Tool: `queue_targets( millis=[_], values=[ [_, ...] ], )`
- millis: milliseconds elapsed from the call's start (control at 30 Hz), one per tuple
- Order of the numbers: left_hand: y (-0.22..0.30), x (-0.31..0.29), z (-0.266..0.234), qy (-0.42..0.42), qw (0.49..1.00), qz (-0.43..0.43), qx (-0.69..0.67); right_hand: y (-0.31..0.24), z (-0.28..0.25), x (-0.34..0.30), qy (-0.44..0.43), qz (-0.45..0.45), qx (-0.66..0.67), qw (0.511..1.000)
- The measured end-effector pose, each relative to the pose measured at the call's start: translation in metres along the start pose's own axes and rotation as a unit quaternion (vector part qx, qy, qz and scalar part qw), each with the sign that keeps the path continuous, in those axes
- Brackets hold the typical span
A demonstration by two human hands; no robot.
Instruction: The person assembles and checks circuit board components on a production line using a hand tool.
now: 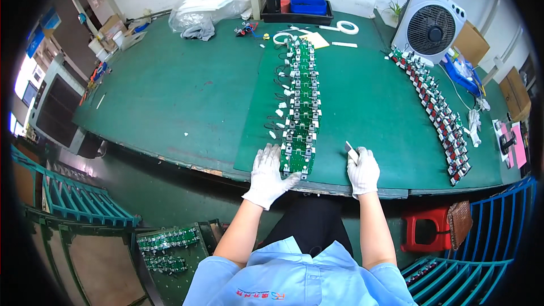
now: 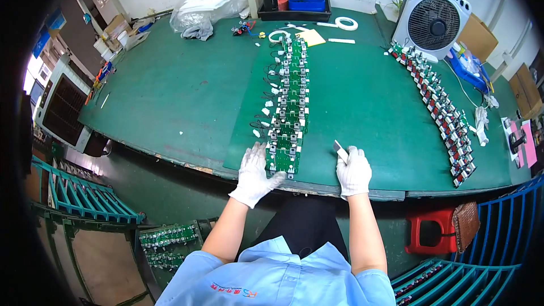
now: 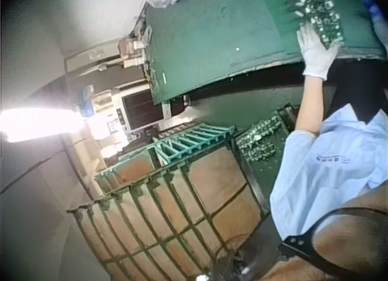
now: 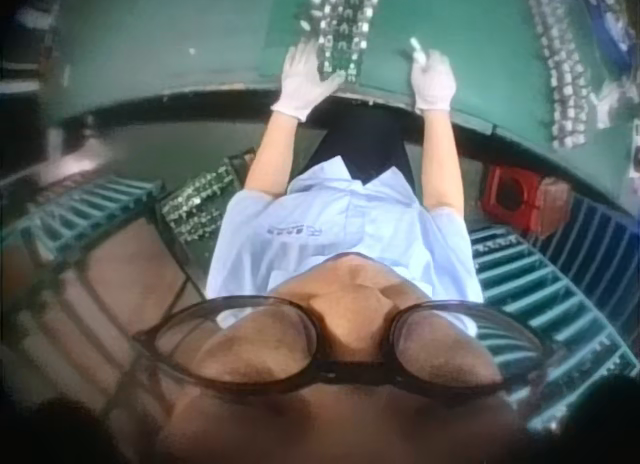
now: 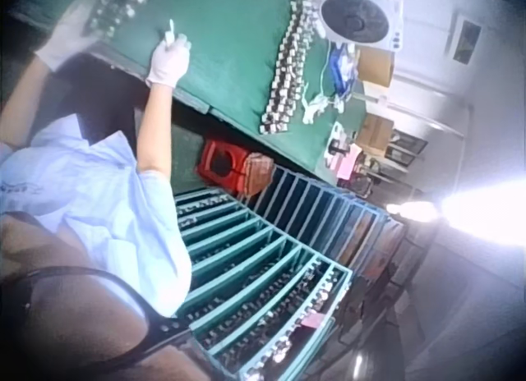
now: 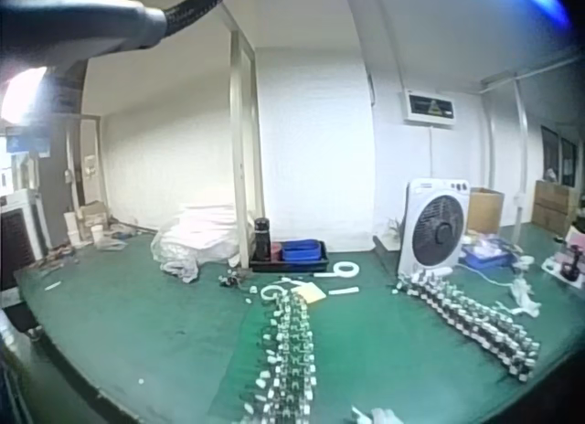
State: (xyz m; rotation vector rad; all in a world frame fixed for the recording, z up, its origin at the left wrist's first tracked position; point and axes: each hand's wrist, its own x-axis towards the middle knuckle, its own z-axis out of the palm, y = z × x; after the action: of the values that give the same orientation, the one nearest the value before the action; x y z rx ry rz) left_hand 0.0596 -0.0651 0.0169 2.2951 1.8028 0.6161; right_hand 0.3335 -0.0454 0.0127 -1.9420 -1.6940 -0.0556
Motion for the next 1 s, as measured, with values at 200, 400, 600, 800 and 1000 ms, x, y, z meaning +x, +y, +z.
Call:
queue_targets(
  millis=[200, 400, 600, 800, 1000],
  values=[
    [-0.046, 0.011, -0.016, 0.057, 0.988, 0.048, -0.136, 0.003, 0.002, 0.002, -0.001, -0.004, 0.022, 1.000],
    [-0.042, 0.013, 0.001, 0.132, 0.991, 0.004, 0.004, 0.003, -0.001, 0.000, 0.005, -0.006, 0.031, 0.999],
    [-0.037, 0.013, 0.002, 0.153, 0.986, -0.015, 0.071, 0.004, -0.002, -0.001, -0.006, 0.007, 0.024, 1.000],
    [-0.037, 0.011, 0.002, 0.164, 0.984, -0.007, 0.073, 0.004, -0.001, -0.003, -0.003, -0.004, 0.029, 1.000],
    [-0.041, 0.014, 0.005, 0.163, 0.984, -0.008, 0.076, 0.006, 0.000, 0.001, 0.011, -0.023, 0.034, 0.999]
  ],
)
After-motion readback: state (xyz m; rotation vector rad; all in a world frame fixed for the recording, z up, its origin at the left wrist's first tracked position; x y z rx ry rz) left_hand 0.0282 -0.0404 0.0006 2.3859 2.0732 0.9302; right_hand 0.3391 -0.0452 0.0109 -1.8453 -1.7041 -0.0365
